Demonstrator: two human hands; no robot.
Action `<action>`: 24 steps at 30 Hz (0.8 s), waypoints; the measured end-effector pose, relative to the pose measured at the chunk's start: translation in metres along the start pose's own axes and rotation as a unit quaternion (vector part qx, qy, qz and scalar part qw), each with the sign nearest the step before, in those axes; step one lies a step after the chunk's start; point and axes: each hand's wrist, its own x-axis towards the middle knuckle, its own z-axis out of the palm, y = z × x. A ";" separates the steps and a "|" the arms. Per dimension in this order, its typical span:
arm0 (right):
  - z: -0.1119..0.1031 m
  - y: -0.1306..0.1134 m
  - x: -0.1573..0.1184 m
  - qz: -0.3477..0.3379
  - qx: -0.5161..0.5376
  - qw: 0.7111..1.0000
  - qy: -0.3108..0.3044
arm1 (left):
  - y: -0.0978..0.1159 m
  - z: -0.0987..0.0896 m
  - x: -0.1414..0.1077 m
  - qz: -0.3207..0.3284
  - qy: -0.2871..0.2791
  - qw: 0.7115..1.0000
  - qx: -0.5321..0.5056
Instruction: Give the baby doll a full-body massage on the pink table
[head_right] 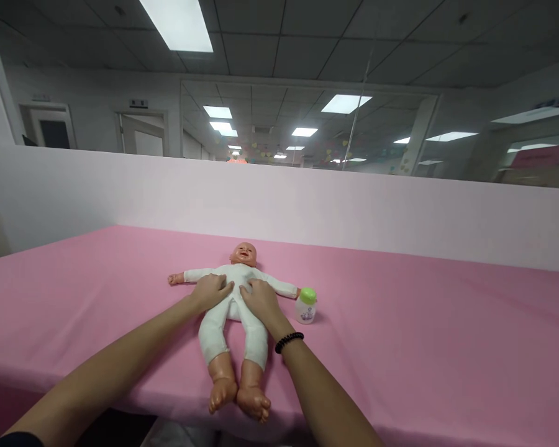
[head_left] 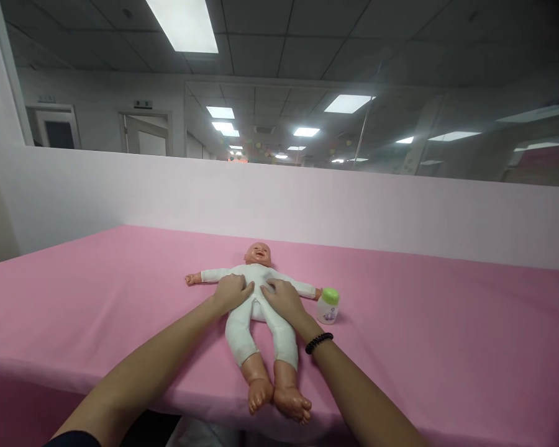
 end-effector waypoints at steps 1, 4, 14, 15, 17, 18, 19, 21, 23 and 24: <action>0.000 -0.001 -0.001 -0.026 0.010 0.999 0.016 | 0.003 -0.001 -0.001 0.019 0.006 1.000 0.014; 0.001 0.001 0.000 -0.112 0.105 0.988 0.015 | 0.005 0.001 -0.003 0.102 0.006 0.995 -0.024; 0.000 0.004 0.004 0.052 0.066 0.991 -0.104 | -0.007 0.009 0.007 -0.023 -0.099 0.995 -0.001; -0.002 0.000 0.001 0.063 0.031 0.994 -0.079 | -0.002 0.006 0.005 -0.038 -0.082 0.996 0.023; -0.005 -0.007 -0.003 0.071 -0.044 0.996 -0.028 | 0.009 -0.001 0.000 -0.035 -0.049 0.994 0.086; -0.006 -0.010 -0.005 0.067 -0.075 0.995 -0.009 | 0.014 -0.004 -0.003 -0.022 -0.035 0.991 0.124; -0.006 -0.012 -0.006 0.056 -0.097 0.994 0.006 | 0.019 -0.007 -0.005 -0.006 -0.025 0.987 0.161; -0.005 -0.012 -0.007 0.016 -0.100 0.995 0.026 | 0.026 -0.009 -0.008 0.033 -0.013 0.977 0.212; -0.002 -0.007 -0.004 -0.046 -0.047 0.997 0.029 | 0.028 -0.009 -0.009 0.081 -0.015 0.974 0.210; 0.000 -0.003 -0.003 -0.073 -0.006 0.997 0.020 | 0.027 -0.008 -0.008 0.104 -0.018 0.976 0.190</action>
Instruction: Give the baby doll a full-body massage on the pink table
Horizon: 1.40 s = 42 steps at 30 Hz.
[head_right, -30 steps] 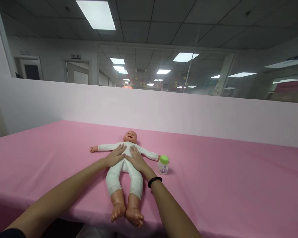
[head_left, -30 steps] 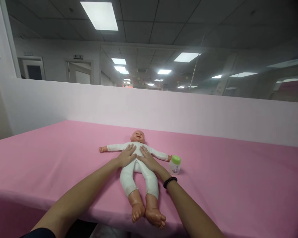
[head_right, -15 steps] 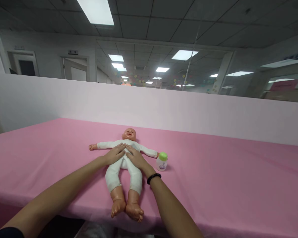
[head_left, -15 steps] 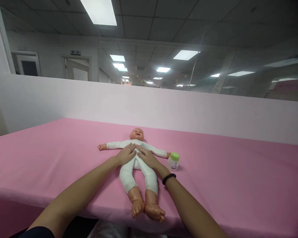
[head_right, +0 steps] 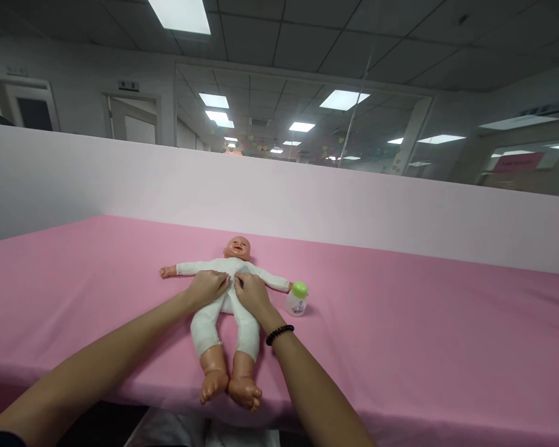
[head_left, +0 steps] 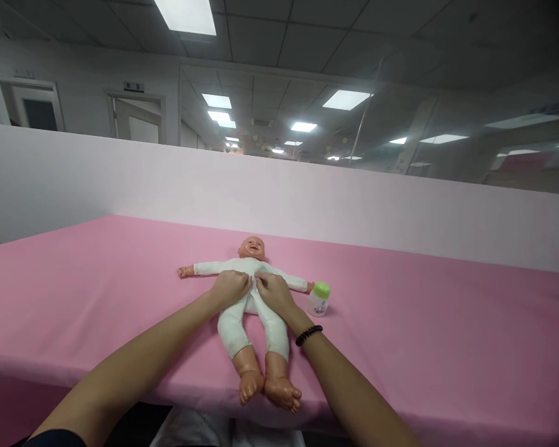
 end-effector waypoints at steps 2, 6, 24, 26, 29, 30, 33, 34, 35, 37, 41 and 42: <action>0.004 0.010 0.003 -0.028 0.084 0.995 -0.034 | -0.005 0.005 0.001 0.041 0.007 0.997 -0.063; 0.010 0.021 0.008 0.026 0.131 0.984 -0.120 | -0.019 0.018 0.007 0.052 -0.019 0.986 -0.159; 0.011 0.020 0.010 0.027 0.121 0.984 -0.127 | -0.019 0.023 0.008 0.047 -0.037 0.979 -0.197; 0.008 0.017 0.009 0.069 0.093 0.984 -0.136 | -0.018 0.022 0.008 -0.006 -0.056 0.984 -0.172; 0.002 0.008 0.005 0.099 0.020 0.991 -0.091 | -0.011 0.013 0.004 -0.072 -0.029 0.990 -0.120; 0.001 0.004 0.004 0.106 -0.012 0.992 -0.067 | -0.009 0.009 0.003 -0.082 -0.017 0.992 -0.097; -0.003 -0.003 0.000 0.099 -0.091 0.991 -0.007 | -0.003 0.002 0.000 -0.075 0.005 0.997 -0.030; -0.003 -0.004 0.000 0.087 -0.097 0.991 0.001 | -0.002 0.001 -0.001 -0.059 0.012 0.998 -0.025; -0.003 -0.004 -0.001 0.067 -0.088 0.994 0.005 | -0.002 0.002 -0.001 -0.036 0.018 0.999 -0.036; -0.002 -0.001 0.000 0.019 -0.033 0.999 0.004 | -0.003 0.005 0.000 0.019 0.033 0.994 -0.099; 0.005 0.014 0.005 -0.028 0.083 0.995 -0.038 | -0.011 0.016 0.004 0.084 0.036 0.968 -0.232; 0.007 0.018 0.007 -0.018 0.099 0.993 -0.062 | -0.014 0.019 0.005 0.083 0.026 0.966 -0.245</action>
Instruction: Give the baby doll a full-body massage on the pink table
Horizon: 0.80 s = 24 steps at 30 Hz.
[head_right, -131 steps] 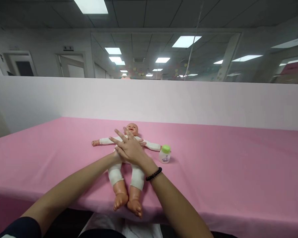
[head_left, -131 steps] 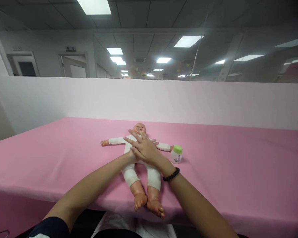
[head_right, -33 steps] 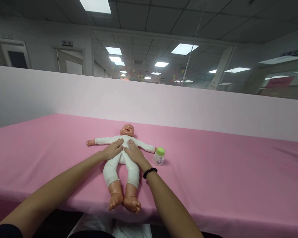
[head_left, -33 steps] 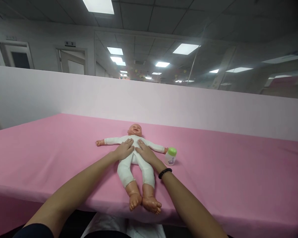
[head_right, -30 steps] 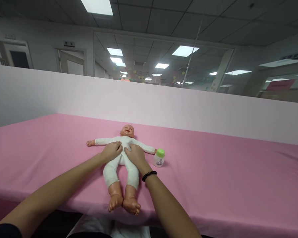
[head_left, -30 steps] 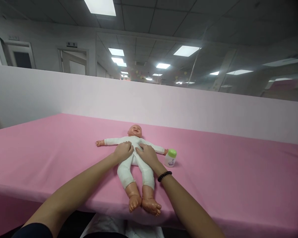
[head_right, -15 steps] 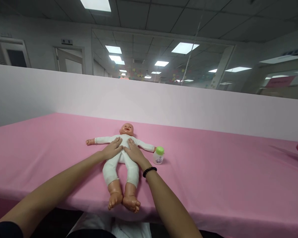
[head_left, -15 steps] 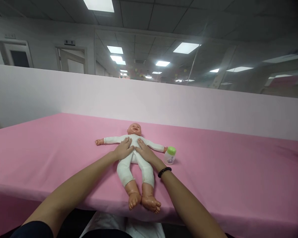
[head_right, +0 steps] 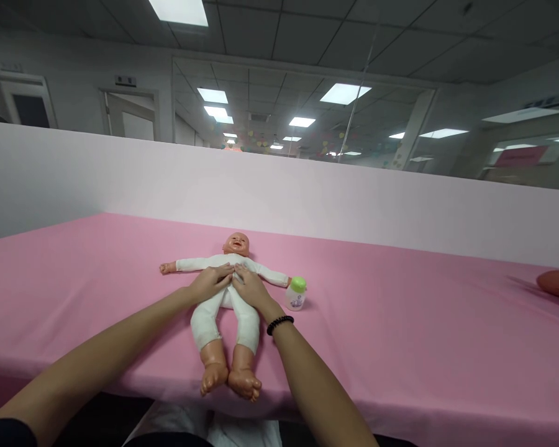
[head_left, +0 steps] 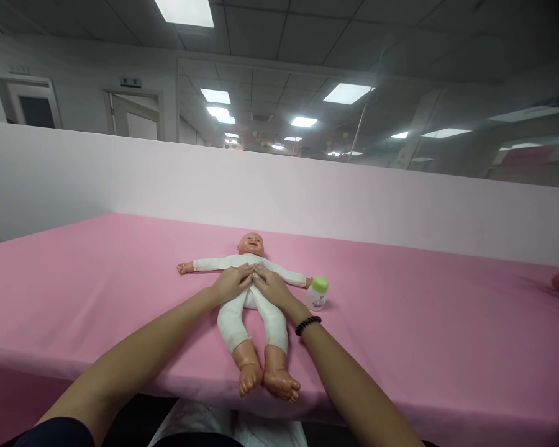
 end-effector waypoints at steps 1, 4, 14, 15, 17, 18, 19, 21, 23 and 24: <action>0.001 0.004 0.002 0.018 0.014 0.999 -0.023 | -0.004 0.001 0.001 -0.012 -0.013 1.000 -0.005; 0.002 0.008 0.003 0.078 0.022 0.994 -0.068 | -0.012 0.004 0.002 -0.085 -0.049 0.995 0.010; -0.008 -0.026 -0.008 0.089 -0.161 0.982 0.046 | 0.009 -0.007 -0.004 -0.105 0.027 0.982 0.152; -0.007 -0.025 -0.007 0.054 -0.139 0.988 0.047 | 0.010 -0.007 -0.004 -0.082 0.025 0.986 0.145; -0.005 -0.020 -0.006 -0.007 -0.080 0.996 0.041 | 0.007 -0.006 -0.004 -0.038 0.021 0.994 0.101; -0.003 -0.016 -0.004 -0.021 -0.052 0.998 0.032 | 0.004 -0.006 -0.003 -0.016 0.017 0.997 0.071; -0.002 -0.012 -0.003 -0.022 -0.029 0.999 0.017 | -0.001 -0.005 -0.002 0.003 0.008 0.999 0.041; 0.000 -0.005 -0.001 0.014 0.007 1.000 -0.018 | -0.010 -0.002 0.000 0.020 -0.020 1.000 -0.003; 0.002 -0.001 0.001 0.070 0.027 0.996 -0.044 | -0.018 0.000 0.002 -0.015 -0.058 0.998 -0.020; 0.002 0.000 0.001 0.097 0.029 0.994 -0.052 | -0.021 0.002 0.002 -0.047 -0.073 0.996 -0.020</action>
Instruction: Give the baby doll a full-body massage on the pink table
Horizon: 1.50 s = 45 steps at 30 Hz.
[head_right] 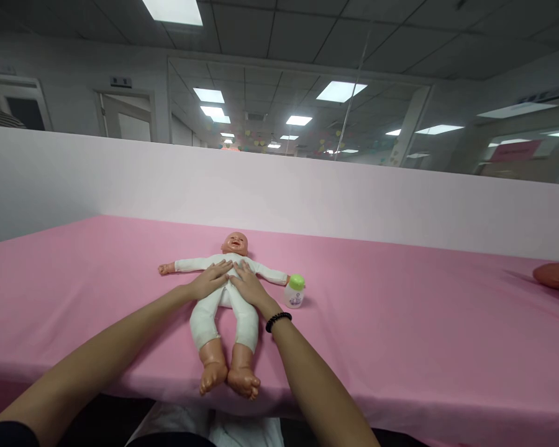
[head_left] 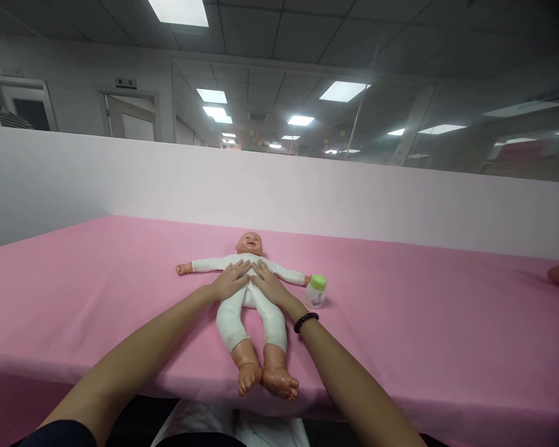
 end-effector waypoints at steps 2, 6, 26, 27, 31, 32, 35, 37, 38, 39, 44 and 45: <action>0.000 -0.001 0.000 0.050 -0.011 0.999 -0.006 | -0.001 0.002 0.001 -0.063 -0.014 0.998 0.006; -0.003 -0.012 -0.006 0.087 -0.071 0.994 0.011 | 0.014 -0.001 -0.002 -0.104 0.027 0.992 0.066; -0.031 0.050 0.003 0.152 -0.216 0.964 0.033 | -0.050 -0.018 -0.001 -0.133 -0.016 0.983 0.128; -0.035 0.055 0.002 0.168 -0.244 0.955 0.031 | -0.057 -0.021 -0.004 -0.137 -0.009 0.977 0.165; -0.052 0.067 -0.002 0.224 -0.296 0.928 0.021 | -0.078 -0.036 -0.015 -0.157 0.008 0.949 0.274; -0.056 0.069 -0.004 0.238 -0.295 0.925 0.032 | -0.081 -0.040 -0.017 -0.174 0.008 0.943 0.282; -0.066 0.074 -0.008 0.285 -0.279 0.914 0.068 | -0.086 -0.053 -0.022 -0.231 0.015 0.932 0.280; -0.070 0.076 -0.011 0.308 -0.271 0.908 0.084 | -0.090 -0.060 -0.025 -0.263 0.031 0.926 0.270; -0.071 0.076 -0.012 0.313 -0.273 0.905 0.096 | -0.094 -0.062 -0.027 -0.281 0.045 0.920 0.268; -0.071 0.076 -0.013 0.312 -0.279 0.901 0.113 | -0.097 -0.063 -0.028 -0.301 0.064 0.913 0.268; -0.071 0.078 -0.014 0.292 -0.235 0.892 0.254 | -0.110 -0.059 -0.031 -0.379 0.221 0.878 0.191; -0.071 0.079 -0.013 0.295 -0.188 0.897 0.272 | -0.111 -0.057 -0.030 -0.378 0.264 0.875 0.145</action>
